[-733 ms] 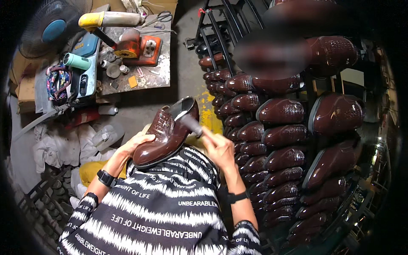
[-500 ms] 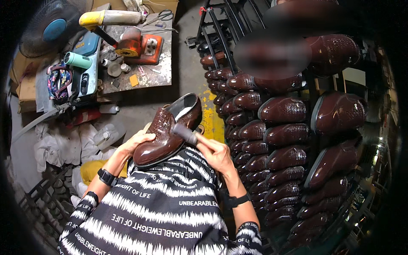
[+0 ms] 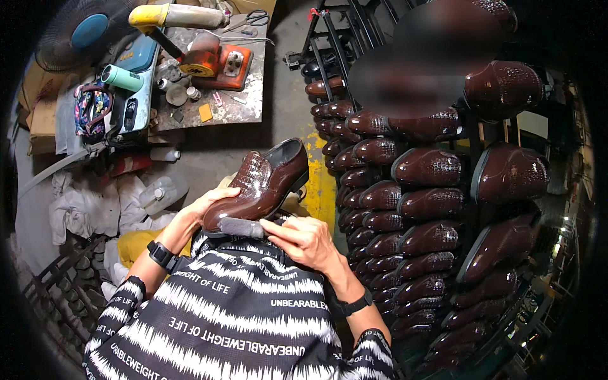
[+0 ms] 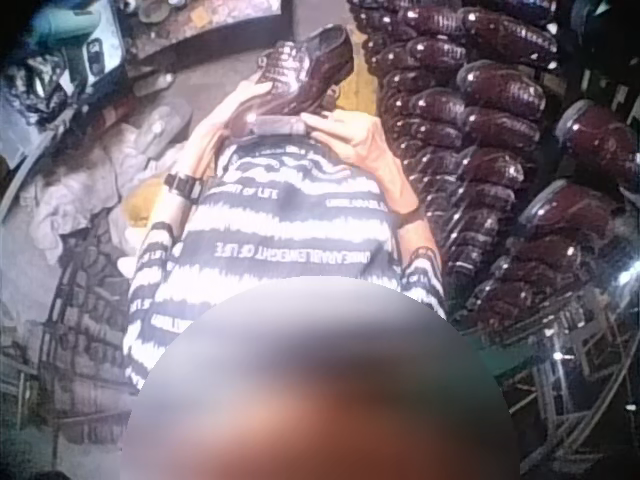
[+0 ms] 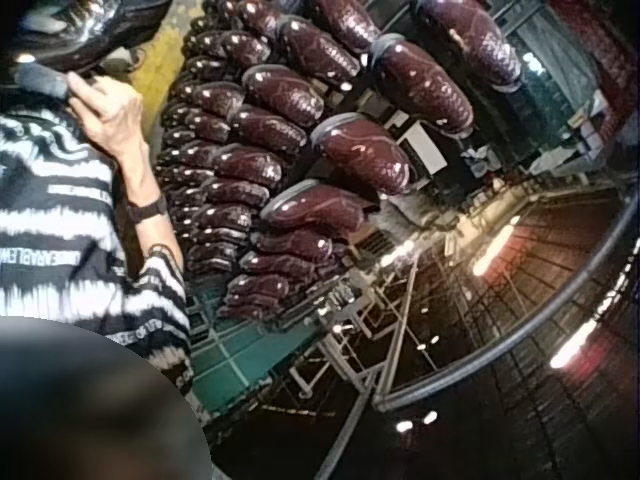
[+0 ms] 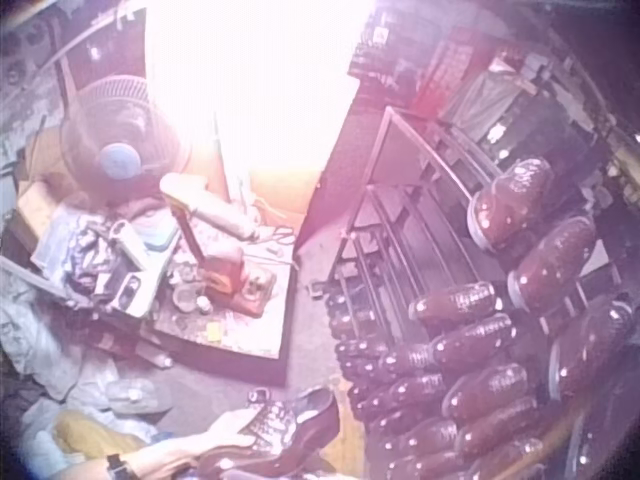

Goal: The recorder polishes brown leather shoes using a brush in a manufacturing workshop.

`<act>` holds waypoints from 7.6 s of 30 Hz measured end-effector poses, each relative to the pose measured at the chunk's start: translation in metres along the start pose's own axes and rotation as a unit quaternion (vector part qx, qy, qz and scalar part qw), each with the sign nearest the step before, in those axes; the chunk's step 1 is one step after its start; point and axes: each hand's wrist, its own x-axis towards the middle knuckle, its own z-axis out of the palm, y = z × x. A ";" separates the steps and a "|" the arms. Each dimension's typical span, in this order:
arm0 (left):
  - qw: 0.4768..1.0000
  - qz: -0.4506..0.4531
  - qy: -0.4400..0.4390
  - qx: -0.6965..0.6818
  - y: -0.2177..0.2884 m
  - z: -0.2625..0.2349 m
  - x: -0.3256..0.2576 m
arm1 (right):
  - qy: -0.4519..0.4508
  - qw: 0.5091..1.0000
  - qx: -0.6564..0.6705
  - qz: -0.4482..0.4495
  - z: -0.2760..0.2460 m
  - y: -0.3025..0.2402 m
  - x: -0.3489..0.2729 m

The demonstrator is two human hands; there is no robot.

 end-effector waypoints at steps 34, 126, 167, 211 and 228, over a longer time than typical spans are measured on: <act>0.995 -0.054 0.075 -0.040 0.000 -0.011 0.006 | 0.076 0.995 -0.052 0.031 -0.016 0.020 -0.003; 0.639 0.554 0.229 0.482 0.069 0.063 -0.017 | 0.227 0.943 0.185 0.158 -0.017 -0.007 0.068; 0.882 0.148 0.153 0.421 -0.010 0.047 -0.019 | 0.080 0.973 -0.155 0.152 0.023 -0.050 0.035; 0.877 0.053 0.158 0.451 -0.004 0.052 -0.030 | 0.167 0.977 -0.080 0.110 0.032 -0.035 0.016; 0.871 0.088 0.118 0.468 0.018 0.074 -0.039 | 0.233 0.937 0.113 0.234 -0.001 -0.016 0.019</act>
